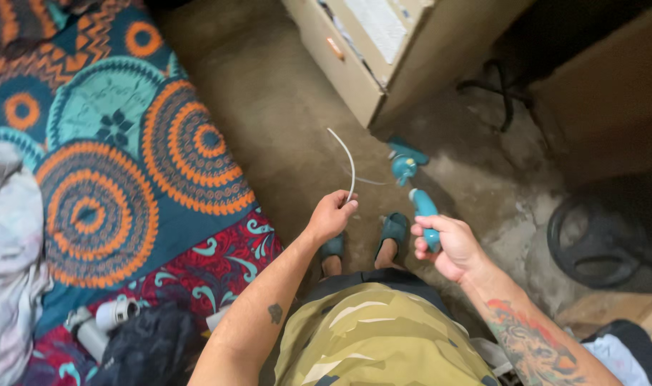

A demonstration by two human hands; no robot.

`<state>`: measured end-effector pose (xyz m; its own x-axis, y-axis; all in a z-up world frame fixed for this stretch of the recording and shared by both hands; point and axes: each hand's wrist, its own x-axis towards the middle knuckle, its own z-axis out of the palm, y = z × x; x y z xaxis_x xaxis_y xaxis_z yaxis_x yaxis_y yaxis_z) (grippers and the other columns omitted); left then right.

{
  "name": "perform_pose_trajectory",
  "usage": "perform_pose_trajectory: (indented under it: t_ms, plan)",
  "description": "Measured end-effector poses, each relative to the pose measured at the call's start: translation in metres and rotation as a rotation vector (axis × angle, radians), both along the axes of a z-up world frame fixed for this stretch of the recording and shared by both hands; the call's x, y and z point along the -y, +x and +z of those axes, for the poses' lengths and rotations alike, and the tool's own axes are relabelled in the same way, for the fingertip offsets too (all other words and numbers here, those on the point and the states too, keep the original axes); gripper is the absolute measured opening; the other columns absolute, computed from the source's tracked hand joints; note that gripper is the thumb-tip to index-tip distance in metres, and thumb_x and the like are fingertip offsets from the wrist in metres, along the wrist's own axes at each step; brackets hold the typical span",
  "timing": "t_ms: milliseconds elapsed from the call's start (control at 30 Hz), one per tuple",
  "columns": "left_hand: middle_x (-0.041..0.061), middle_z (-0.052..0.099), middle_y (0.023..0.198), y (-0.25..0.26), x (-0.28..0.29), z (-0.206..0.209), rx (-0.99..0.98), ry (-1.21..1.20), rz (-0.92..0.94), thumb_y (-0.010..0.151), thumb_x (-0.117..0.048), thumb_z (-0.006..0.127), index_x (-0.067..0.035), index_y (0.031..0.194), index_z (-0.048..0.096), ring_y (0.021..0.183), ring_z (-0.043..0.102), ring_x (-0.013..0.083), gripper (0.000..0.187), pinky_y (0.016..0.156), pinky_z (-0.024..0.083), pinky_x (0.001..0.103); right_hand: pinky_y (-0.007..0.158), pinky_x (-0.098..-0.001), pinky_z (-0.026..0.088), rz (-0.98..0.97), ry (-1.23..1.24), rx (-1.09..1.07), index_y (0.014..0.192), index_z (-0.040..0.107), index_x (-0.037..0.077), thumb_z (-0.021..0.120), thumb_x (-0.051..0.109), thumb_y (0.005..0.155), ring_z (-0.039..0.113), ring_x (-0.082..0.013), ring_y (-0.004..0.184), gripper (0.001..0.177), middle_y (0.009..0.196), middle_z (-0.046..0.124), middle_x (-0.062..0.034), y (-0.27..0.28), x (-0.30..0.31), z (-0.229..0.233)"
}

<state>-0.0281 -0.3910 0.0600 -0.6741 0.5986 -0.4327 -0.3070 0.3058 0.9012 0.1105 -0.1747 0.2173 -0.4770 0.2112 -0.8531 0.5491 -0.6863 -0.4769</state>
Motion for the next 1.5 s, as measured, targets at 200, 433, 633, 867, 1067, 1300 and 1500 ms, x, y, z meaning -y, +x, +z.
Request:
perform_pose_trajectory:
  t_ms: [200,433,633,867,1067,1300,1500]
  plan:
    - [0.007,0.074,0.094,-0.004,-0.02,0.001,-0.004,-0.018,-0.086,0.097,-0.021,0.064,0.001,0.121,0.069,0.084,0.064,0.0123,0.033,0.077,0.053,0.03,0.057,-0.037,0.052,-0.135,-0.067,-0.141,0.096,0.063,-0.002,0.066,0.008,0.087,0.063,-0.0194,0.064,0.014,0.083,0.065,-0.0106,-0.002,0.034,-0.005]
    - [0.006,0.075,0.096,-0.012,-0.019,-0.006,-0.01,0.036,-0.124,0.097,-0.021,0.064,0.002,0.12,0.068,0.085,0.065,0.0111,0.033,0.079,0.053,0.029,0.059,-0.0332,0.05,-0.284,-0.031,-0.093,0.097,0.064,-0.003,0.07,0.006,0.087,0.059,-0.0182,0.065,0.016,0.082,0.061,-0.0099,-0.008,0.009,-0.075]
    - [0.006,0.075,0.092,-0.021,0.007,-0.004,-0.054,-0.032,-0.116,0.096,-0.021,0.064,0.001,0.119,0.069,0.082,0.065,0.0118,0.032,0.076,0.052,0.029,0.049,-0.0307,0.04,-0.316,0.109,-0.019,0.098,0.061,0.003,0.067,0.008,0.086,0.054,-0.0162,0.062,0.014,0.082,0.06,-0.0067,-0.003,-0.021,-0.107]
    - [0.005,0.071,0.084,-0.023,0.027,-0.017,0.008,-0.087,-0.078,0.097,-0.022,0.064,0.0,0.118,0.071,0.074,0.061,0.0116,0.031,0.067,0.05,0.03,0.048,-0.0306,0.039,-0.418,-0.069,-0.032,0.094,0.059,0.004,0.068,0.011,0.088,0.053,-0.0157,0.061,0.012,0.079,0.059,-0.0072,-0.028,0.017,-0.071]
    - [0.004,0.071,0.086,-0.028,0.023,-0.023,0.002,-0.089,-0.078,0.097,-0.021,0.063,0.0,0.117,0.071,0.077,0.062,0.0104,0.03,0.071,0.051,0.028,0.056,-0.0364,0.051,-0.306,-0.108,-0.049,0.095,0.063,0.004,0.069,0.015,0.089,0.061,-0.0197,0.065,0.015,0.081,0.064,-0.0079,-0.051,0.055,-0.029]
    - [0.003,0.071,0.088,-0.038,0.005,-0.02,0.007,-0.054,-0.07,0.097,-0.02,0.064,0.001,0.117,0.07,0.079,0.062,0.0089,0.03,0.073,0.051,0.027,0.055,-0.0343,0.049,-0.421,-0.064,-0.109,0.094,0.062,0.003,0.069,0.014,0.089,0.06,-0.0188,0.065,0.014,0.079,0.062,-0.0077,-0.065,0.008,-0.066]
    - [0.002,0.064,0.081,-0.036,-0.004,-0.017,0.118,-0.09,-0.086,0.098,-0.018,0.061,0.0,0.123,0.069,0.071,0.054,0.0118,0.031,0.065,0.045,0.03,0.05,-0.0319,0.046,-0.48,0.096,-0.03,0.092,0.061,0.003,0.067,0.013,0.09,0.057,-0.0174,0.061,0.012,0.076,0.06,-0.0066,-0.045,-0.077,-0.151]
